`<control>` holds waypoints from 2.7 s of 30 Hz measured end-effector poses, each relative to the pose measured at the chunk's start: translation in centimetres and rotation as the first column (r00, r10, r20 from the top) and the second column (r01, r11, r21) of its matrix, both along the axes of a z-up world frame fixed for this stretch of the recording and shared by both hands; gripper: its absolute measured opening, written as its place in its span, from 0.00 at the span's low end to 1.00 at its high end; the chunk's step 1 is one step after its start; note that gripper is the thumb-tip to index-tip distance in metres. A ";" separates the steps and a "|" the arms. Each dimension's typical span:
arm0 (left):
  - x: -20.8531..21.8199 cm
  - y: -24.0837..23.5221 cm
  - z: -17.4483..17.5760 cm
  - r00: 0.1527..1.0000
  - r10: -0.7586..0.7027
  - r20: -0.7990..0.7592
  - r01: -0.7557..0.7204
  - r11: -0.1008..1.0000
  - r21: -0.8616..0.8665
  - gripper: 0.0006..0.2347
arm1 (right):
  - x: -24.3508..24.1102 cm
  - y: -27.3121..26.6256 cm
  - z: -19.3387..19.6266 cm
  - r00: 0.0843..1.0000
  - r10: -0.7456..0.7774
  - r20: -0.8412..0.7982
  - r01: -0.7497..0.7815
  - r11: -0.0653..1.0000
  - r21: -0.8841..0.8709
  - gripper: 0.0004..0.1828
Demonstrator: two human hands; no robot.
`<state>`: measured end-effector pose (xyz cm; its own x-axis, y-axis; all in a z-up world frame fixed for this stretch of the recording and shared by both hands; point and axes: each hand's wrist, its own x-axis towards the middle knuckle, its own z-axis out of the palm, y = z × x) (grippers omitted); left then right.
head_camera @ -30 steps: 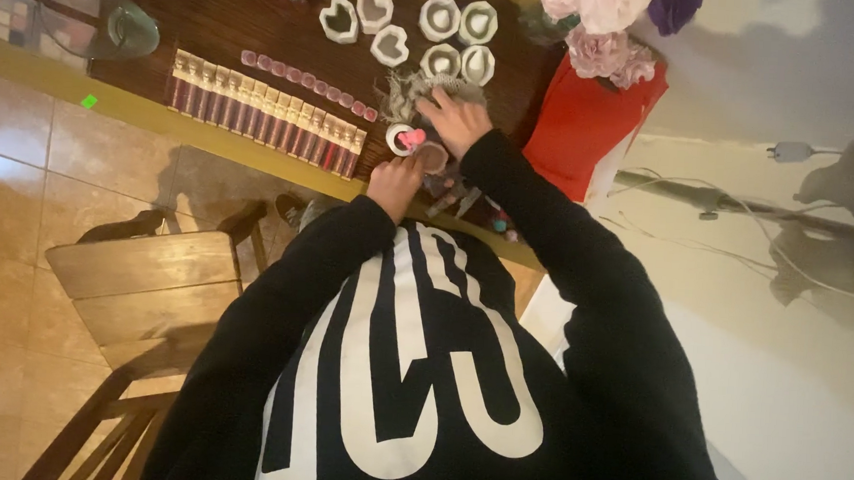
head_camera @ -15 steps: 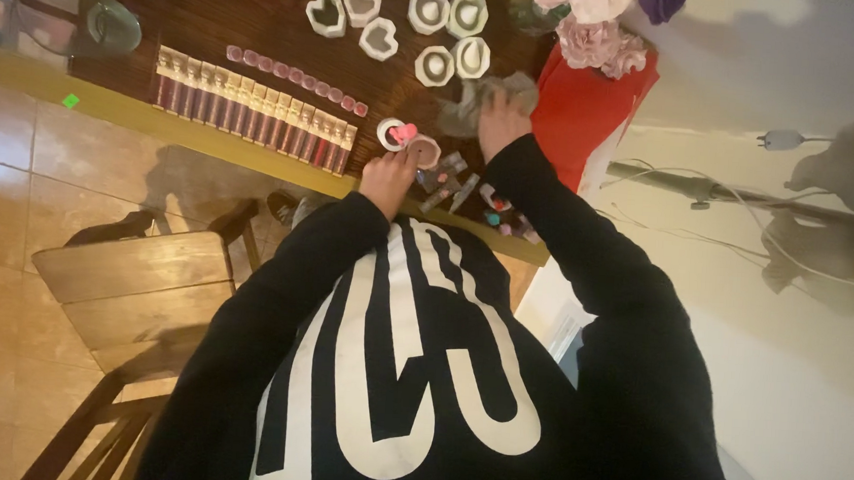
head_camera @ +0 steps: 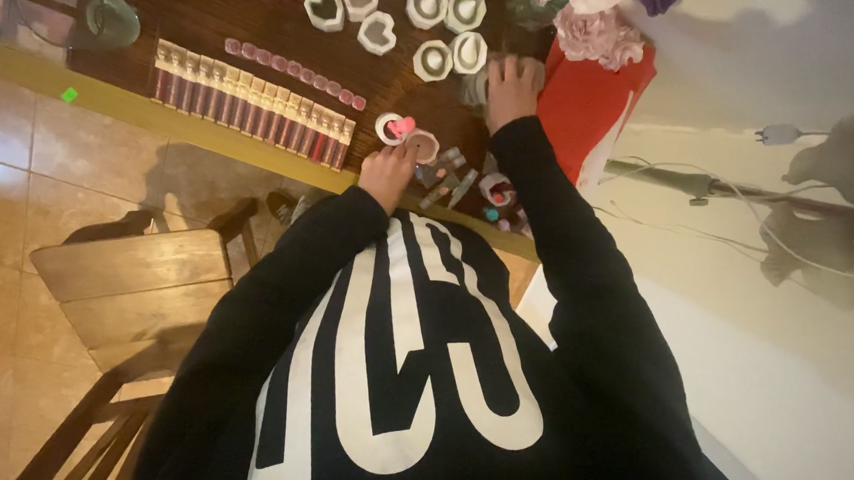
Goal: The person arranges small white candle holders and pink wax melts on a wooden table. They pick up a candle holder, inspect it, and use a cloth to wipe the inside before placing it back down among other items.
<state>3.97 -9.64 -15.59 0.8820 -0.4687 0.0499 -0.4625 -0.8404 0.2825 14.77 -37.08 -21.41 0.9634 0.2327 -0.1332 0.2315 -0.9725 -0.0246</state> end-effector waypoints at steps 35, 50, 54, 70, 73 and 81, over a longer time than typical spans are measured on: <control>-1.2 1.0 2.1 0.998 0.034 -0.050 -0.041 0.988 -0.145 0.08 | -7.3 5.1 18.0 0.635 0.437 -0.638 -0.266 0.898 0.350 0.20; -0.9 7.1 13.3 0.890 0.037 -0.454 -0.302 0.796 -0.525 0.09 | 2.8 2.8 11.8 0.997 -0.057 -0.042 0.071 0.810 0.582 0.28; -1.3 7.5 12.5 0.843 0.152 -0.516 -0.424 0.779 -0.462 0.09 | 3.9 2.9 6.6 0.988 -0.085 0.131 0.000 0.840 0.543 0.27; -1.0 7.3 12.9 0.858 0.132 -0.496 -0.410 0.757 -0.508 0.08 | 2.7 3.7 11.5 0.983 -0.104 0.151 -0.032 0.714 0.699 0.09; -1.2 7.2 12.4 0.858 0.117 -0.500 -0.410 0.741 -0.532 0.08 | 3.2 2.8 9.1 0.981 -0.064 0.181 -0.066 0.771 0.634 0.07; -1.1 7.6 12.7 0.824 0.129 -0.551 -0.447 0.746 -0.494 0.08 | 1.7 1.6 13.9 0.915 -0.381 0.135 0.097 0.532 0.841 0.03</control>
<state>2.85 -1.99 -2.85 0.9538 -0.2030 -0.2214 0.0928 -0.5020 0.8599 16.44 -35.51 -7.48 0.9560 -0.1424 0.2566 0.1273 -0.5866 -0.7998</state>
